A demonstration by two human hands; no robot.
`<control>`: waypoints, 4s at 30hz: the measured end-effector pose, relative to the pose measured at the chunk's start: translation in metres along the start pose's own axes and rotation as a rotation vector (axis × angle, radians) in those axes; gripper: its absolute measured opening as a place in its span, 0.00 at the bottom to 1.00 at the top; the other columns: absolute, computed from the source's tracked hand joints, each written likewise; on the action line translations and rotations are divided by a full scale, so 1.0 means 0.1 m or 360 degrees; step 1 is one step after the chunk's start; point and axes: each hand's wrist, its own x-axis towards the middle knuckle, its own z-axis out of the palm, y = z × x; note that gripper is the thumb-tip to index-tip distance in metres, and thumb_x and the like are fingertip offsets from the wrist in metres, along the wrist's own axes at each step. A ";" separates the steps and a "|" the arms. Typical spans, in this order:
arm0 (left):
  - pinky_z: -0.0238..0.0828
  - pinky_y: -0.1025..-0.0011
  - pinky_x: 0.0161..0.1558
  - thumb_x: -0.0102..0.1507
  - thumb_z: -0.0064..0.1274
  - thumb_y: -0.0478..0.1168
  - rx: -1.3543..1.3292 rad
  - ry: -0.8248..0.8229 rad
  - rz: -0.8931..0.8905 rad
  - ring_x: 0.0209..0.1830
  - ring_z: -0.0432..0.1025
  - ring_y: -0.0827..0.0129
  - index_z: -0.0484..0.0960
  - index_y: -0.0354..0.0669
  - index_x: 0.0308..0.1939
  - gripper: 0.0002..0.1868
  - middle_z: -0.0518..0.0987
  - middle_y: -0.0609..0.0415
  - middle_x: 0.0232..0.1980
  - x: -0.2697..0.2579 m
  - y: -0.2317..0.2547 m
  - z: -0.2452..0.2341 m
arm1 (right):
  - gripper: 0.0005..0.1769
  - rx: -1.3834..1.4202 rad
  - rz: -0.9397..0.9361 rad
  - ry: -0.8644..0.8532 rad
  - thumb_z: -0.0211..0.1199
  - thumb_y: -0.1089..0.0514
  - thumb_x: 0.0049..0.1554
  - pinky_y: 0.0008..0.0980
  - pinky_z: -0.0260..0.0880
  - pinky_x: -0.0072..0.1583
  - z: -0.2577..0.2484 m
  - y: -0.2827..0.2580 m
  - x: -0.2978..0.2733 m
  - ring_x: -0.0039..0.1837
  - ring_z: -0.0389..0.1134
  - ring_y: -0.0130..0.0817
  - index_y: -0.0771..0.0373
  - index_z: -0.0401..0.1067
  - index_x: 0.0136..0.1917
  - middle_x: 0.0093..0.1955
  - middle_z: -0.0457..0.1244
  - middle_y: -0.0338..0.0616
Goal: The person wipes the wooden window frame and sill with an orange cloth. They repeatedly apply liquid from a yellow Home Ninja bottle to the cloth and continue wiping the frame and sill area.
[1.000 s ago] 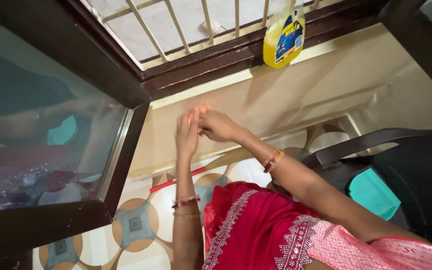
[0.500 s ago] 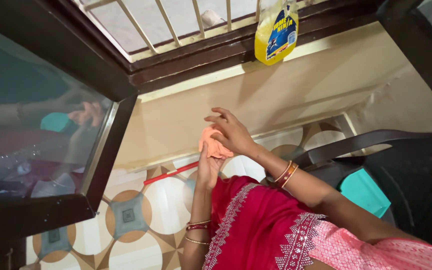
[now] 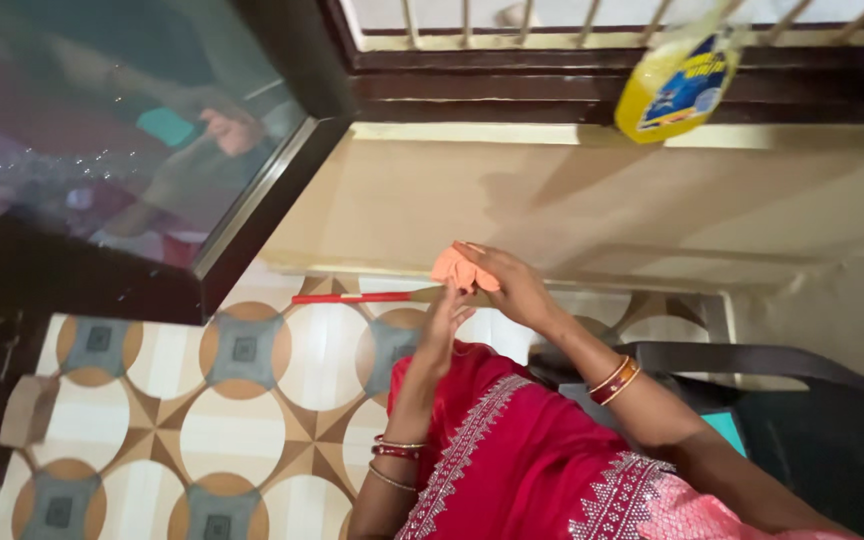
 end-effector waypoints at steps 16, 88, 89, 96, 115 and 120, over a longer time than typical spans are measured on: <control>0.59 0.60 0.69 0.72 0.33 0.59 0.0318 0.0031 0.0521 0.72 0.64 0.61 0.65 0.38 0.72 0.34 0.71 0.45 0.71 -0.29 1.31 -0.11 | 0.32 -0.0528 -0.0915 0.1019 0.65 0.66 0.59 0.54 0.57 0.72 -0.67 -0.59 2.02 0.73 0.60 0.58 0.57 0.66 0.75 0.71 0.62 0.57; 0.61 0.68 0.69 0.67 0.50 0.33 -0.0228 0.0126 0.0938 0.70 0.65 0.66 0.63 0.32 0.73 0.30 0.70 0.48 0.71 0.01 1.16 0.42 | 0.24 0.1364 0.0569 0.0884 0.53 0.66 0.60 0.33 0.73 0.62 -0.19 0.59 0.12 0.57 0.70 0.29 0.66 0.68 0.70 0.60 0.67 0.44; 0.58 0.68 0.72 0.68 0.50 0.33 -0.0155 0.0072 0.1070 0.72 0.63 0.66 0.60 0.32 0.75 0.31 0.67 0.47 0.73 0.05 1.27 0.49 | 0.25 0.1325 0.0468 0.0897 0.54 0.65 0.61 0.33 0.73 0.64 -0.24 0.46 0.22 0.60 0.70 0.31 0.66 0.66 0.71 0.62 0.66 0.44; 0.48 0.60 0.83 0.74 0.48 0.45 0.0453 0.0080 0.1845 0.83 0.51 0.60 0.50 0.35 0.82 0.38 0.53 0.45 0.82 0.66 2.25 1.01 | 0.29 0.0540 -0.0144 0.1085 0.57 0.64 0.68 0.37 0.56 0.80 -0.59 -0.05 1.19 0.82 0.52 0.40 0.67 0.59 0.80 0.82 0.51 0.50; 0.68 0.55 0.59 0.75 0.37 0.49 0.0967 0.0399 0.2128 0.58 0.71 0.41 0.66 0.32 0.62 0.22 0.74 0.34 0.57 2.58 3.31 1.34 | 0.18 0.0058 -0.0527 0.1494 0.46 0.51 0.76 0.36 0.63 0.43 -0.83 0.22 3.37 0.40 0.65 0.34 0.68 0.69 0.61 0.41 0.67 0.47; 0.69 0.55 0.60 0.75 0.36 0.48 0.0939 0.0352 0.2148 0.58 0.70 0.41 0.65 0.31 0.63 0.22 0.73 0.33 0.57 2.47 3.30 1.30 | 0.18 -0.0071 -0.0606 0.1529 0.45 0.51 0.77 0.38 0.66 0.46 -0.80 0.30 3.36 0.43 0.69 0.37 0.67 0.68 0.63 0.45 0.68 0.49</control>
